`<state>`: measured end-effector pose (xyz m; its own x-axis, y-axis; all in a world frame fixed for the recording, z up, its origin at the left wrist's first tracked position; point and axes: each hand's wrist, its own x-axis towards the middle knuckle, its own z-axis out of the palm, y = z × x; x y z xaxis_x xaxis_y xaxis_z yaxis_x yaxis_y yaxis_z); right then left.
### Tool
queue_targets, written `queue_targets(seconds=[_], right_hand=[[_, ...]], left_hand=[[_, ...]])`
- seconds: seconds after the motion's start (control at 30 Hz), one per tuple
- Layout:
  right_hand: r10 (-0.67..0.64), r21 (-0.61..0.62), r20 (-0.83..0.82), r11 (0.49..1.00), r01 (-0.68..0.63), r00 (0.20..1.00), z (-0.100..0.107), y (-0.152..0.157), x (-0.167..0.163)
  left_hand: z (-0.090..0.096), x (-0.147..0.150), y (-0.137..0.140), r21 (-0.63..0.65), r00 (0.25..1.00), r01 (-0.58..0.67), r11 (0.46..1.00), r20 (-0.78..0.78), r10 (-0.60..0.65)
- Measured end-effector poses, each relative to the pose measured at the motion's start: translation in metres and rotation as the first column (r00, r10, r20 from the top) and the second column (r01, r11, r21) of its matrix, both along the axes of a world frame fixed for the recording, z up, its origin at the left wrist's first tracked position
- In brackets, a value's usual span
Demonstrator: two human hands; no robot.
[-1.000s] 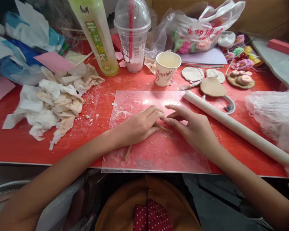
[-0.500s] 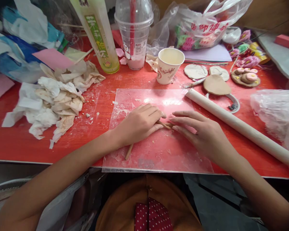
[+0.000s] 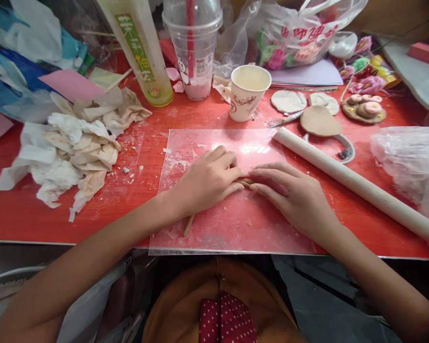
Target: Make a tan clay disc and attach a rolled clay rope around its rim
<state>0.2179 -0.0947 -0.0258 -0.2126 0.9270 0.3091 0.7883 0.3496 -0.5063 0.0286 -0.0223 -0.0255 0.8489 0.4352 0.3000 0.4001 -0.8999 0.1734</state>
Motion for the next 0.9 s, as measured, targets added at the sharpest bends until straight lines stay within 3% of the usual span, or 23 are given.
queue_targets(seconds=[0.23, 0.5, 0.57, 0.67, 0.73, 0.9], right_hand=[[0.053, 0.064, 0.042, 0.996, -0.056, 0.998, -0.006, 0.002, -0.004], [0.042, 0.091, 0.091, 0.995, -0.051, 0.995, -0.001, 0.002, 0.001], [0.048, 0.098, 0.164, 0.993, -0.065, 0.985, -0.001, 0.001, 0.0], [0.16, 0.053, 0.349, 0.98, -0.19, 0.923, -0.003, -0.005, -0.01], [0.212, 0.017, 0.441, 0.97, -0.244, 0.872, -0.003, -0.015, -0.018], [0.264, -0.043, 0.497, 0.959, -0.281, 0.827, -0.001, -0.023, -0.028]], left_hand=[[0.0, 0.006, 0.001, -0.226, 0.997, -0.028, 0.974, 0.07, 0.044], [0.008, 0.001, 0.012, -0.276, 0.994, -0.019, 0.961, 0.098, 0.048], [0.016, -0.008, 0.021, -0.307, 0.969, -0.077, 0.949, 0.202, 0.144], [0.027, -0.022, 0.031, -0.338, 0.858, -0.243, 0.909, 0.362, 0.364], [0.03, -0.027, 0.031, -0.33, 0.844, -0.277, 0.902, 0.366, 0.393], [0.028, -0.024, 0.02, -0.191, 0.923, -0.257, 0.948, 0.243, 0.299]])
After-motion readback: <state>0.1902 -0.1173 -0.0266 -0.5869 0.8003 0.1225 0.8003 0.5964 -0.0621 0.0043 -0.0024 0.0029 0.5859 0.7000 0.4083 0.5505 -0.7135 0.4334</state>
